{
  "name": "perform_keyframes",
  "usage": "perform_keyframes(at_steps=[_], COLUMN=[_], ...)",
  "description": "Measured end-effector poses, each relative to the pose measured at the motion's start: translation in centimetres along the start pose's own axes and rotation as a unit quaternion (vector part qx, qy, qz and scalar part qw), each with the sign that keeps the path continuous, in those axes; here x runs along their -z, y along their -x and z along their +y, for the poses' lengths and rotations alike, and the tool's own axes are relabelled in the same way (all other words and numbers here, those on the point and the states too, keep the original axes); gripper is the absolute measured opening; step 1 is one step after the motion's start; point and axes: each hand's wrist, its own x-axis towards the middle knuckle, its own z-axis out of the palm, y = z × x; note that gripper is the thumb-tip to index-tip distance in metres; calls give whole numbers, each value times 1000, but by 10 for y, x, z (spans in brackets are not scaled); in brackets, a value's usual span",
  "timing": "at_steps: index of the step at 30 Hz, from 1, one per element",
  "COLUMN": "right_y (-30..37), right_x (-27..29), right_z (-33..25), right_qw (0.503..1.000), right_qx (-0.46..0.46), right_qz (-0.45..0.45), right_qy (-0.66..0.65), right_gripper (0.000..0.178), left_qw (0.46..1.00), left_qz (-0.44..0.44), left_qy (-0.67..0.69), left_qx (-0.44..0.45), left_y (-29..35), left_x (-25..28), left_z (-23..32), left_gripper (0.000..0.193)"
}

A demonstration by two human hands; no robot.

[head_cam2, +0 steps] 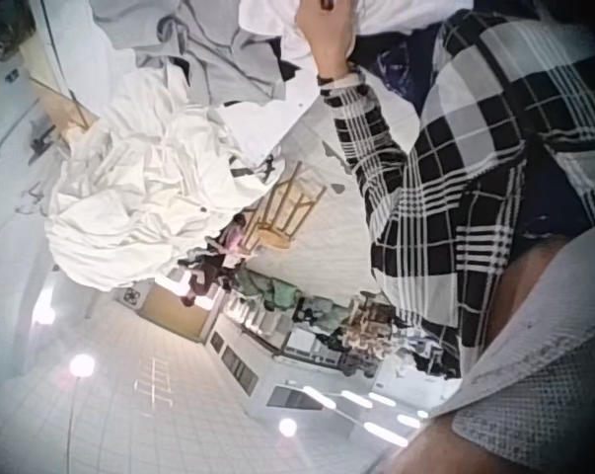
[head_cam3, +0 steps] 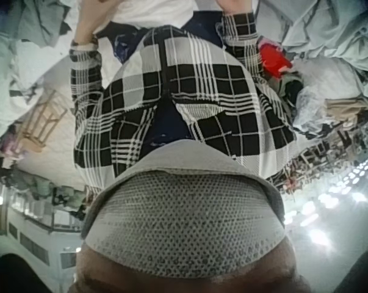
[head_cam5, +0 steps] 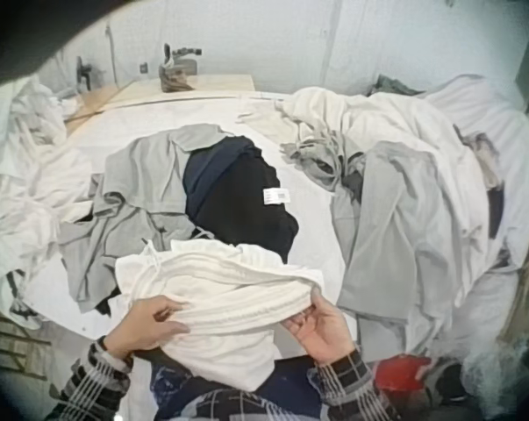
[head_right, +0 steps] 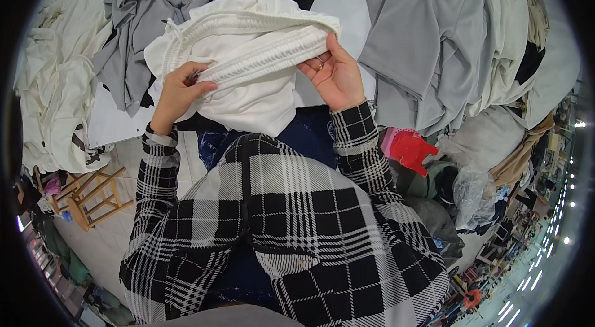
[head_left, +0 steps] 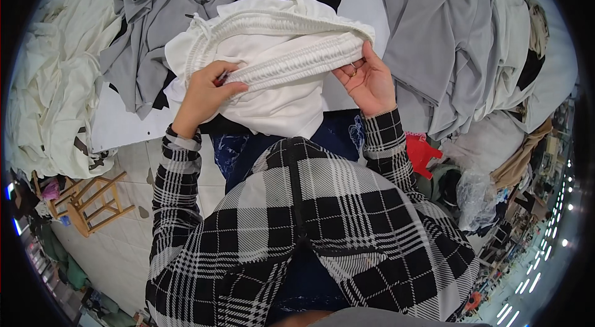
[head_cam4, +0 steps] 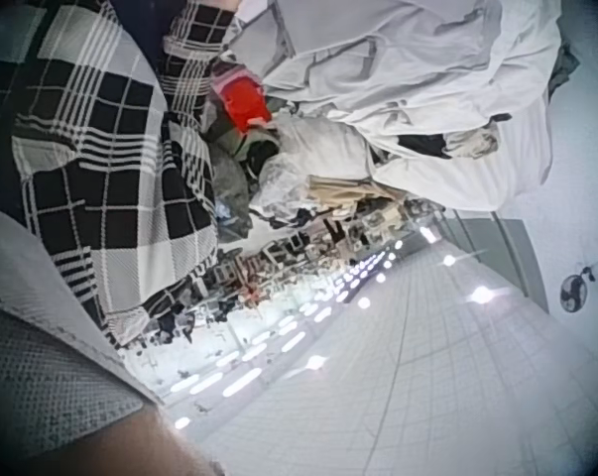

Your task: Trimming excess threads from manufactured garments using small scissors.

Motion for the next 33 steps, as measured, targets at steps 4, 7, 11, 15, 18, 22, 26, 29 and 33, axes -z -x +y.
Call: perform_keyframes(at_steps=[4, 7, 11, 15, 18, 22, 26, 29, 33], right_y=[6, 8, 3, 8, 9, 12, 20, 26, 28], right_x=[-8, -10, 6, -1, -11, -29, -42, -51, -46], right_z=[-1, -1, -5, -4, 1, 23, 38, 43, 43], right_qw=[1000, 999, 992, 984, 982, 998, 999, 999, 998], right_qx=[-4, 4, 3, 1, -4, -4, 29, 38, 56], right_qz=[6, 8, -36, -41, -33, 38, 43, -7, -9], right_qy=[-14, -31, -123, -175, -184, -53, 2, 10, 34], right_gripper=[36, 34, 31, 28, 28, 29, 28, 30, 32], left_qw=[999, 1000, 1000, 999, 999, 991, 981, 984, 985], left_qz=[-8, 4, 4, 9, 12, 39, 151, 92, 47], left_qy=[31, 11, 8, 36, 38, -123, -48, 78, 127], left_qx=[37, 22, 18, 37, 37, -47, -114, -132, -110], left_y=[2, 1, 2, 0, -1, -1, 3, -7, -18], left_x=[8, 11, 22, 34, 36, 23, -16, -55, -68], left_z=[2, 2, 2, -7, -5, 14, 77, 98, 94], left_gripper=[31, 30, 27, 24, 24, 27, 38, 45, 44])
